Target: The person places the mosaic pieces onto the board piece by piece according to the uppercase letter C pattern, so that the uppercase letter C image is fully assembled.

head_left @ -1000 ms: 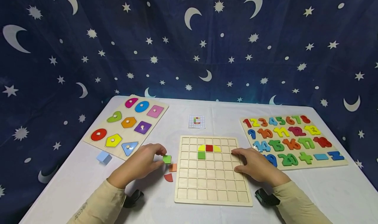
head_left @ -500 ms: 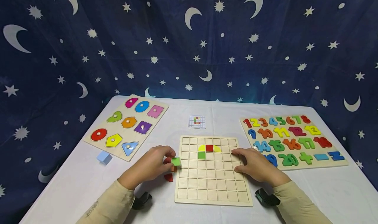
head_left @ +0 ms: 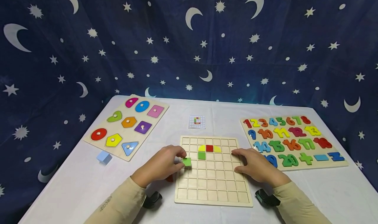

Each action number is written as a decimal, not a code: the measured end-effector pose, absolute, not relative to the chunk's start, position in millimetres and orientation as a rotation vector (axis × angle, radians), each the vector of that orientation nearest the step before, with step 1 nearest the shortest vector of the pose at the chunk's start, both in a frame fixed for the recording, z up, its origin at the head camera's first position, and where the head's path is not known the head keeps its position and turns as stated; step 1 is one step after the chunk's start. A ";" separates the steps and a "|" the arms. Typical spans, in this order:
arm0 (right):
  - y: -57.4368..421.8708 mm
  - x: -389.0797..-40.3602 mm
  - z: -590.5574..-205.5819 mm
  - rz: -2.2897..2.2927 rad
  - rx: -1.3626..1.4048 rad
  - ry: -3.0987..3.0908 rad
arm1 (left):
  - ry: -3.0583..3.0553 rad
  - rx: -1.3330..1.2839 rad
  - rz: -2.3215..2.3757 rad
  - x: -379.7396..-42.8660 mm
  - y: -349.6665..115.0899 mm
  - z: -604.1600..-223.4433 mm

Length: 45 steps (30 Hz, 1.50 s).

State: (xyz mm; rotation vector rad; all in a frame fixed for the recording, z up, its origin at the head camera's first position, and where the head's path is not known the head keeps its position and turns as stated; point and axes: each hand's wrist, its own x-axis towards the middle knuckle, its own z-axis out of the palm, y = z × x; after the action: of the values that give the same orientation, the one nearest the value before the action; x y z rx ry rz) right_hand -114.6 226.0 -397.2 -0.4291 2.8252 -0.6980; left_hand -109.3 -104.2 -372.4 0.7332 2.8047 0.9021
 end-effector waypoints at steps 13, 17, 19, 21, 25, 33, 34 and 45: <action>226.1 -113.8 -398.2 -0.705 -0.421 2.825 | 2.823 0.784 0.864 -117.1 -91.2 -380.6; 226.3 -113.8 -398.7 -0.703 -0.423 2.828 | 2.812 0.798 0.877 -118.7 -88.6 -382.8; 226.5 -113.9 -398.8 -0.701 -0.424 2.830 | 2.819 0.803 0.868 -119.4 -87.2 -384.1; 226.6 -114.3 -398.8 -0.699 -0.428 2.833 | 2.826 0.809 0.856 -120.2 -85.9 -385.3; 227.0 -115.1 -399.1 -0.697 -0.437 2.833 | 2.828 0.809 0.859 -121.1 -83.1 -386.7; 227.7 -116.2 -398.5 -0.699 -0.434 2.831 | 2.807 0.810 0.852 -122.3 -76.2 -387.6; 227.6 -116.1 -398.6 -0.702 -0.435 2.831 | 2.803 0.810 0.850 -122.5 -75.5 -387.7; 226.8 -115.6 -397.3 -0.702 -0.442 2.821 | 2.775 0.821 0.842 -123.3 -70.7 -390.4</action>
State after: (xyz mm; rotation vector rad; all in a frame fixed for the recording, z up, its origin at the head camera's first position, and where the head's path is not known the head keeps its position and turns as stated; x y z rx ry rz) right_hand -115.6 226.8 -397.3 -0.4418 2.8212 -0.7019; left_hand -123.3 -70.7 -390.4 0.8211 2.7750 0.8416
